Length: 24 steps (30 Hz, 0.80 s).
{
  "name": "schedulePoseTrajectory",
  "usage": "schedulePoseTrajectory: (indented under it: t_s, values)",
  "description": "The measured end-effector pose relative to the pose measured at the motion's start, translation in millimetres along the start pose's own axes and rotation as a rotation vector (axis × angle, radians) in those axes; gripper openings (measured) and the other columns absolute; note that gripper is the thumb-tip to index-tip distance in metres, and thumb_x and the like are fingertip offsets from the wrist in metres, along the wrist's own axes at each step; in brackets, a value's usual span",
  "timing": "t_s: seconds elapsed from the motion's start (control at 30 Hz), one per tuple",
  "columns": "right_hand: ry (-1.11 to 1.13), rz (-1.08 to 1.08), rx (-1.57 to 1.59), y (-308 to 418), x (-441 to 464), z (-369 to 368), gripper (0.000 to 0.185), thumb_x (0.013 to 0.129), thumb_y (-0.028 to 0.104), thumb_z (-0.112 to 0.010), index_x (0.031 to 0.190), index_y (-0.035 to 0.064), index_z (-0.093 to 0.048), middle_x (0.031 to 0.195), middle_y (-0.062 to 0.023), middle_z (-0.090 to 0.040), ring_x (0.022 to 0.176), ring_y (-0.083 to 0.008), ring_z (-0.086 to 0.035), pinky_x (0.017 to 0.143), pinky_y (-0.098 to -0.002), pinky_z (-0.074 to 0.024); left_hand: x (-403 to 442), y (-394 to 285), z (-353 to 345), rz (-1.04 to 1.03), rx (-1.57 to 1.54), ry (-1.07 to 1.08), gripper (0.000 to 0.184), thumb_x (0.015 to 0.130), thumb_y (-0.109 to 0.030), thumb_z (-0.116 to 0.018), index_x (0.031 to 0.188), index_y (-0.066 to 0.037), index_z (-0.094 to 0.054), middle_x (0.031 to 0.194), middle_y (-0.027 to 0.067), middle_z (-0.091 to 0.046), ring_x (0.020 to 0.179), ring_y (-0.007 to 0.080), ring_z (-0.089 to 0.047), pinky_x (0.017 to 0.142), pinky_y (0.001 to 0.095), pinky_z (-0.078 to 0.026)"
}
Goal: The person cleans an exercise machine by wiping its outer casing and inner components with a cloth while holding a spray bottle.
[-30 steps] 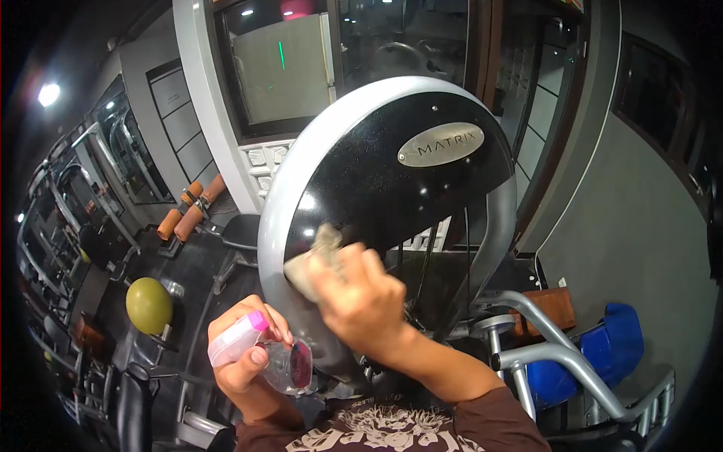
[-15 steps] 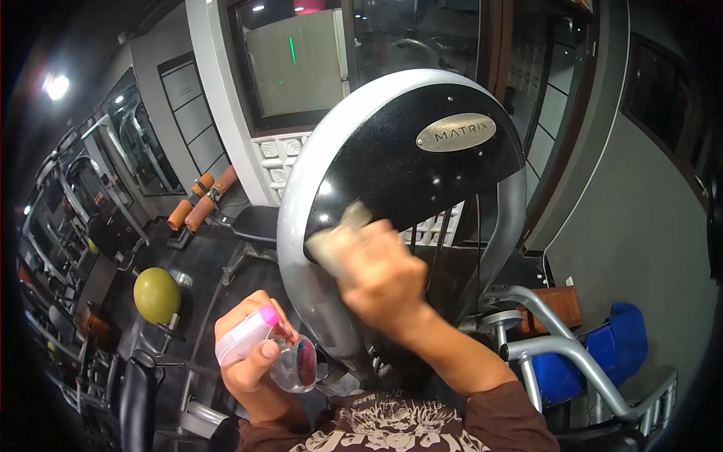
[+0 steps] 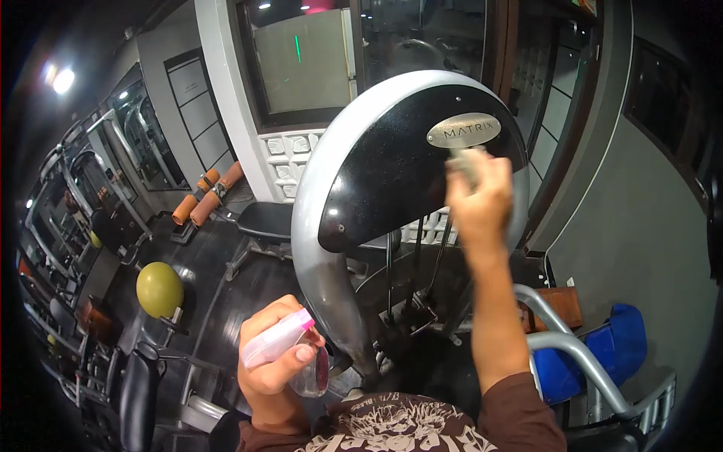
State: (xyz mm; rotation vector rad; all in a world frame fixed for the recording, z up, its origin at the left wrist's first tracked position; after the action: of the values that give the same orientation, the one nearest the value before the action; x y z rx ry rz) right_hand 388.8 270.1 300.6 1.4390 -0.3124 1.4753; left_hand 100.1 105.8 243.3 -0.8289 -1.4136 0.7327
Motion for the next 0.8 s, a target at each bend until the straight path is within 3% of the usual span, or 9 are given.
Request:
schedulePoseTrajectory:
  t_s: [0.07,0.2,0.3,0.4,0.43,0.53,0.6,0.7,0.8]
  values:
    - [0.113,0.266,-0.025,69,-38,-19,0.035,0.079,0.010,-0.076,0.113,0.0108,-0.070,0.102,-0.0120,-0.061,0.087,-0.0326,-0.065,0.071,-0.0454,-0.0572,7,1,-11,-0.003,-0.013,0.019,0.041,0.082,-0.030,-0.080,0.092,0.007,-0.066,0.084,0.0153,-0.064,0.072,0.0210,-0.066,0.067,0.0312,-0.054]
    - [0.295,0.504,-0.062,114,-67,-34,0.034,0.081,0.017,-0.072,0.115,0.0125,-0.070,0.103,-0.0120,-0.062,0.079,-0.0309,-0.063,0.059,-0.0419,-0.0576,11,1,-21,0.000,-0.087,0.020,0.043,0.081,-0.032,-0.081,0.093,0.007,-0.066,0.084,0.0148,-0.064,0.072,0.0210,-0.066,0.067,0.0315,-0.054]
    - [0.042,0.374,-0.007,50,-1,-10,0.028,0.081,0.015,-0.072,0.109,0.0122,-0.071,0.094,-0.0135,-0.061,0.080,-0.0324,-0.064,0.069,-0.0447,-0.0581,10,-1,-14,0.029,-0.071,0.026,0.043,0.081,-0.031,-0.082,0.094,0.007,-0.066,0.084,0.0150,-0.064,0.072,0.0212,-0.066,0.067,0.0321,-0.055]
    - [0.062,-0.180,-0.100,-62,59,0,0.024,0.092,0.023,-0.073,0.115,0.0161,-0.072,0.110,-0.0178,-0.067,0.098,-0.0374,-0.071,0.083,-0.0498,-0.0579,5,0,-3,0.019,-0.078,-0.001,0.044,0.081,-0.032,-0.082,0.094,0.007,-0.066,0.084,0.0150,-0.064,0.072,0.0212,-0.066,0.067,0.0321,-0.055]
    - [0.047,-0.233,0.086,-76,67,-3,0.027,0.091,0.022,-0.073,0.117,0.0164,-0.071,0.109,-0.0171,-0.065,0.095,-0.0392,-0.071,0.082,-0.0515,-0.0579,2,0,-3,0.035,-0.079,-0.003,0.044,0.081,-0.032,-0.082,0.094,0.007,-0.066,0.084,0.0149,-0.064,0.072,0.0210,-0.066,0.067,0.0317,-0.054]
    - [-0.008,-0.042,-0.044,-16,40,-8,0.030,0.089,0.020,-0.073,0.118,0.0142,-0.070,0.105,-0.0166,-0.063,0.092,-0.0404,-0.070,0.081,-0.0517,-0.0582,7,-1,-6,0.030,-0.074,0.007,0.048,0.082,-0.035,-0.082,0.094,0.007,-0.065,0.083,0.0147,-0.062,0.071,0.0217,-0.065,0.063,0.0311,-0.053]
    - [0.057,0.261,-0.070,59,5,-18,0.032,0.081,0.011,-0.075,0.113,0.0094,-0.071,0.103,-0.0152,-0.062,0.086,-0.0382,-0.067,0.077,-0.0494,-0.0574,15,-1,-13,0.009,-0.040,0.018,0.055,0.083,-0.043,-0.083,0.093,0.007,-0.062,0.081,0.0143,-0.057,0.068,0.0238,-0.064,0.056,0.0316,-0.053]
    - [0.193,0.705,-0.090,125,-71,-33,0.026,0.084,0.015,-0.064,0.108,0.0135,-0.073,0.093,-0.0106,-0.059,0.075,-0.0233,-0.061,0.041,-0.0338,-0.0489,22,-7,-23,0.030,-0.071,0.006,0.046,0.079,-0.035,-0.084,0.093,0.006,-0.067,0.085,0.0139,-0.065,0.075,0.0195,-0.065,0.069,0.0302,-0.050]
    - [0.249,0.660,-0.093,96,-45,-29,0.026,0.083,0.020,-0.069,0.107,0.0118,-0.070,0.099,-0.0103,-0.064,0.074,-0.0220,-0.063,0.040,-0.0336,-0.0500,28,-11,-26,-0.008,-0.053,0.010,0.043,0.080,-0.032,-0.085,0.092,0.005,-0.068,0.085,0.0123,-0.065,0.075,0.0184,-0.063,0.069,0.0298,-0.048]
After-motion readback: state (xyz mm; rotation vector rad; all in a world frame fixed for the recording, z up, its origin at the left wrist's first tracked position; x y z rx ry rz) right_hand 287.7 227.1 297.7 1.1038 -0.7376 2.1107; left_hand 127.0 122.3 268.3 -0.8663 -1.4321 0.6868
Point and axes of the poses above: each hand's wrist, its own x-axis towards the middle knuckle, its own z-axis out of the back of the hand, y = z × x, the point moved 7 cm from there along x, towards the middle knuckle
